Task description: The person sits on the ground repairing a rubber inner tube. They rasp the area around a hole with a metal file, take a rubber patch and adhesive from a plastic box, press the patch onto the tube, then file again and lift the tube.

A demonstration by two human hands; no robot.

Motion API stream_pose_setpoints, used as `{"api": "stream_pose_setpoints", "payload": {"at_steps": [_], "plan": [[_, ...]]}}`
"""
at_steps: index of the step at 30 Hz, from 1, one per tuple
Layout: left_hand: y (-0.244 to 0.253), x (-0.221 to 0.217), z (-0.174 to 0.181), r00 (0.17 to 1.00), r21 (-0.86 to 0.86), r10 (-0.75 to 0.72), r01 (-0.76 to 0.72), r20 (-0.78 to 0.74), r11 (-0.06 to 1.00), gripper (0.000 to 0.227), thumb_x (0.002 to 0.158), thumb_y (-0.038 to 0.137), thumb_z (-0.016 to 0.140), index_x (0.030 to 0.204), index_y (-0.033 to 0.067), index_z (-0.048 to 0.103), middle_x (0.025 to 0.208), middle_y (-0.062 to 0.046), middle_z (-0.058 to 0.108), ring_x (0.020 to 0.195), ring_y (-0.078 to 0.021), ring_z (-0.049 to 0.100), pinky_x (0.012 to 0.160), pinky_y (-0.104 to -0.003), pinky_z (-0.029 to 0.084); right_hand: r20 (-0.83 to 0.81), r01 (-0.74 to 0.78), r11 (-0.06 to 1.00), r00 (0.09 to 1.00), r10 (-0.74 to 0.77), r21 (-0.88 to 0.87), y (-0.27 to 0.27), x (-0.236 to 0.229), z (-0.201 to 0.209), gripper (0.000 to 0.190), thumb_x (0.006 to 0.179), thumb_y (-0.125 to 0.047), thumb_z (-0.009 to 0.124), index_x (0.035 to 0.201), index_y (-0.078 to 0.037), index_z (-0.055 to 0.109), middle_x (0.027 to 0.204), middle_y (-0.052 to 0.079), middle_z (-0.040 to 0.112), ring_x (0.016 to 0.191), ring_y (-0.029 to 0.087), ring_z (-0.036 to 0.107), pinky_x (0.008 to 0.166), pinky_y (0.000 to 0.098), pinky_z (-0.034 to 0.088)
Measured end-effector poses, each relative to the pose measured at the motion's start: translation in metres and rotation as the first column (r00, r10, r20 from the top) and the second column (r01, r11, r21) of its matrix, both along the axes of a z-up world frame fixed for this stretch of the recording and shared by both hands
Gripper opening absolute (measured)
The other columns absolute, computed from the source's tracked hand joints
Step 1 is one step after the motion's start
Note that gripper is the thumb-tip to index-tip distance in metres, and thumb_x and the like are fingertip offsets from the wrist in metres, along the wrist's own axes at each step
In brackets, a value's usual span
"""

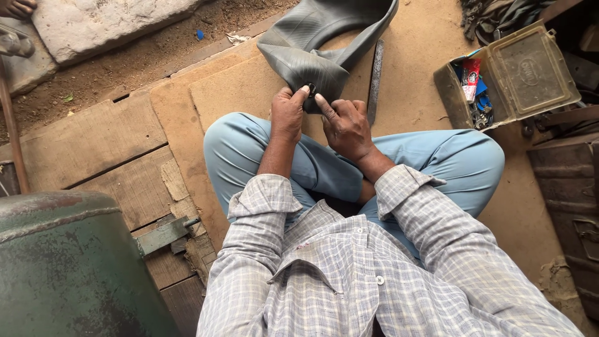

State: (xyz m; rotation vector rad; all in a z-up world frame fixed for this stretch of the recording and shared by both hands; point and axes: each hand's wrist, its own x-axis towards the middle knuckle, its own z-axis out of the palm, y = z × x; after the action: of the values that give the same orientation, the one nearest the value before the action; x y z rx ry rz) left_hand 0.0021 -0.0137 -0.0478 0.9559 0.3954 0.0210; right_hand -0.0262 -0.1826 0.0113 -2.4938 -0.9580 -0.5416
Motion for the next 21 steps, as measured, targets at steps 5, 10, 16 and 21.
{"api": "stream_pose_setpoints", "payload": {"at_steps": [5, 10, 16, 21], "plan": [[-0.001, -0.002, 0.008, 1.000, 0.059, -0.005, 0.006, -0.019, 0.998, 0.011, 0.093, 0.009, 0.069, 0.094, -0.0023, 0.069, 0.086, -0.005, 0.071, 0.076, -0.0092, 0.064, 0.069, -0.025, 0.054, 0.005, 0.001, 1.000, 1.000, 0.000, -0.027, 0.004, 0.001, 0.001, 0.051, 0.099, -0.012, 0.068, 0.149, -0.015, 0.058, 0.097, 0.002, 0.056, 0.089, 0.017, 0.058, 0.089, 0.0371, 0.040], [0.000, -0.005, 0.017, 0.998, 0.122, 0.000, 0.007, -0.060, 0.992, 0.013, 0.090, 0.012, 0.071, 0.092, -0.0009, 0.071, 0.084, -0.004, 0.072, 0.076, -0.0083, 0.064, 0.071, -0.024, 0.053, 0.001, 0.015, 0.998, 1.000, -0.015, -0.054, 0.006, 0.000, -0.002, 0.050, 0.098, -0.013, 0.069, 0.147, -0.014, 0.060, 0.094, 0.002, 0.056, 0.087, 0.018, 0.058, 0.088, 0.0385, 0.040], [0.003, -0.001, 0.010, 1.000, -0.017, 0.011, -0.011, -0.005, 1.000, 0.038, 0.104, 0.035, 0.065, 0.093, -0.0016, 0.068, 0.082, -0.005, 0.068, 0.074, -0.0104, 0.061, 0.071, -0.027, 0.051, 0.017, 0.019, 0.998, 1.000, -0.018, -0.066, 0.006, 0.000, -0.001, 0.050, 0.099, -0.012, 0.068, 0.148, -0.014, 0.058, 0.096, 0.003, 0.056, 0.088, 0.018, 0.058, 0.089, 0.0382, 0.040], [0.004, -0.005, 0.040, 0.998, -0.038, -0.017, 0.015, -0.056, 0.999, 0.040, 0.097, 0.040, 0.059, 0.095, 0.0018, 0.072, 0.084, -0.005, 0.070, 0.079, -0.0121, 0.065, 0.076, -0.029, 0.054, -0.007, 0.032, 0.996, 0.999, -0.033, -0.081, 0.005, -0.001, -0.002, 0.047, 0.102, -0.014, 0.067, 0.148, -0.015, 0.058, 0.094, 0.002, 0.056, 0.086, 0.017, 0.058, 0.088, 0.0381, 0.040]]}}
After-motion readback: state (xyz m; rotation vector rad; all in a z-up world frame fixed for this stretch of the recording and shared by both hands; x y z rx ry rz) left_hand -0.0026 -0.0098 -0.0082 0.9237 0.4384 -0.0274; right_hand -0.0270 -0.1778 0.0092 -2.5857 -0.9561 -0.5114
